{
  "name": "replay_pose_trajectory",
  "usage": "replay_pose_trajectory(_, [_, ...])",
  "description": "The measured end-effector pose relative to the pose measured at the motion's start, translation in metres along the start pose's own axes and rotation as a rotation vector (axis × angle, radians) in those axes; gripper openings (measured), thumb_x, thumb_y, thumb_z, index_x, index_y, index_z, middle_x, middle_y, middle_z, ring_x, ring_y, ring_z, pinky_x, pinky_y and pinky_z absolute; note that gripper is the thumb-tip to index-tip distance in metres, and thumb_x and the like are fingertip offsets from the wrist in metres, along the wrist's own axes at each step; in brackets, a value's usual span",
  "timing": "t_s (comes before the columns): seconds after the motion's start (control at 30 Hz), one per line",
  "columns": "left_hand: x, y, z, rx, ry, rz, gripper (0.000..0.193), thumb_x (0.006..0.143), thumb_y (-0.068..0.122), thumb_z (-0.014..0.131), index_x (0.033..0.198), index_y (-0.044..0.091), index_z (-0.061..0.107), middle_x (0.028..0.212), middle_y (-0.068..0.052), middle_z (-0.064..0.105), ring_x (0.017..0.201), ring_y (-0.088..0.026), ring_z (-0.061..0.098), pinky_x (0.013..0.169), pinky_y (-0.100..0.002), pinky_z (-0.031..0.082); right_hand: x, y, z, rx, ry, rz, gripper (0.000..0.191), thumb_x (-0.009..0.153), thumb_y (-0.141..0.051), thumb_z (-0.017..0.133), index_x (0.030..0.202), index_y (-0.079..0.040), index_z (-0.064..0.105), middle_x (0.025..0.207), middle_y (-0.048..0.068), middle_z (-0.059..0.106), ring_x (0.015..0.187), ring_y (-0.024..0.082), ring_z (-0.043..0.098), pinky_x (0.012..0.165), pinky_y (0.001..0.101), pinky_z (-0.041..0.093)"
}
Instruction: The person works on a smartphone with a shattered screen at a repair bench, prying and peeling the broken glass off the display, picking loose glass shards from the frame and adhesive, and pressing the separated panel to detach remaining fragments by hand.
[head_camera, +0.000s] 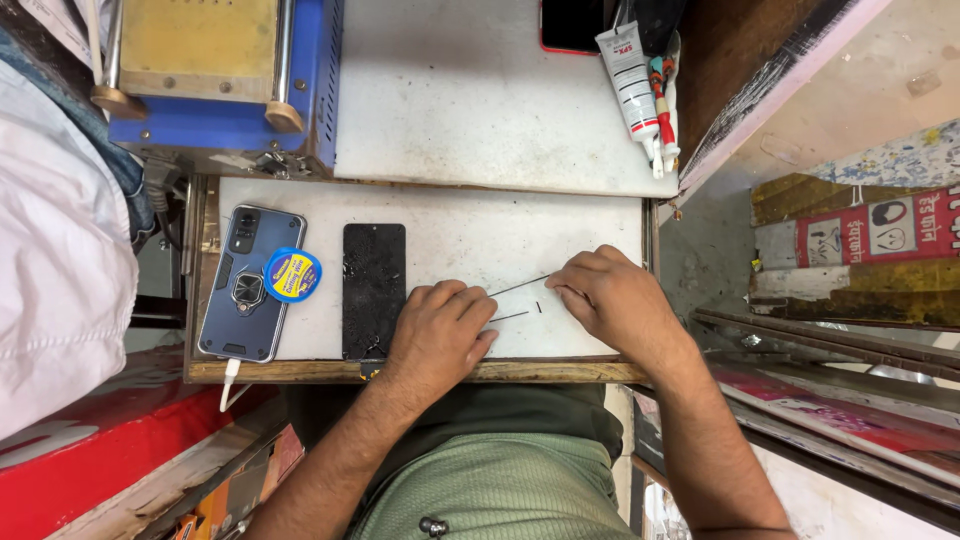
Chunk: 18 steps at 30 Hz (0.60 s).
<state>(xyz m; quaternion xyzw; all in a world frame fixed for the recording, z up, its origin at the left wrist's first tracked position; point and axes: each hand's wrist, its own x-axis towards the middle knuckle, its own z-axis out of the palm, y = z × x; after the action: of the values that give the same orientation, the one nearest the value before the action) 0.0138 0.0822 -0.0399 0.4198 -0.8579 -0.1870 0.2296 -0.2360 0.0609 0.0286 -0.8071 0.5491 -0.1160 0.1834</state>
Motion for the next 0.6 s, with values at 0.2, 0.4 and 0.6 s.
replay_pose_trajectory(0.2, [-0.002,-0.001,0.0,-0.031,0.052,0.046,0.037,0.083,0.023,0.083,0.113,0.009,0.067,0.113,-0.008,0.07,0.109,-0.026,0.064,0.092,-0.046,0.05,-0.009,0.019,0.006,0.138,0.25,0.13,0.013,0.088,-0.013,0.076,0.101,-0.01,0.078,0.094,0.006,0.076,0.086,0.023,0.069,0.065,0.0347,0.055])
replay_pose_trajectory(0.4, [-0.017,0.005,-0.021,-0.017,0.167,0.041,0.036,0.08,0.021,0.086,0.107,0.007,0.067,0.116,-0.01,0.07,0.107,-0.029,0.064,0.092,-0.047,0.05,-0.024,0.036,0.025,0.366,0.397,0.346,0.01,0.106,-0.016,0.068,0.106,-0.009,0.075,0.094,0.004,0.079,0.082,0.011,0.073,0.071,0.0266,0.056])
replay_pose_trajectory(0.6, [-0.066,-0.001,-0.075,0.116,0.321,-0.224,0.037,0.075,0.021,0.089,0.1,0.005,0.067,0.113,-0.009,0.071,0.102,-0.029,0.067,0.092,-0.045,0.052,-0.031,0.039,0.034,0.27,0.306,0.42,0.016,0.094,-0.018,0.075,0.107,-0.01,0.08,0.096,0.007,0.078,0.075,0.018,0.071,0.067,0.0317,0.056])
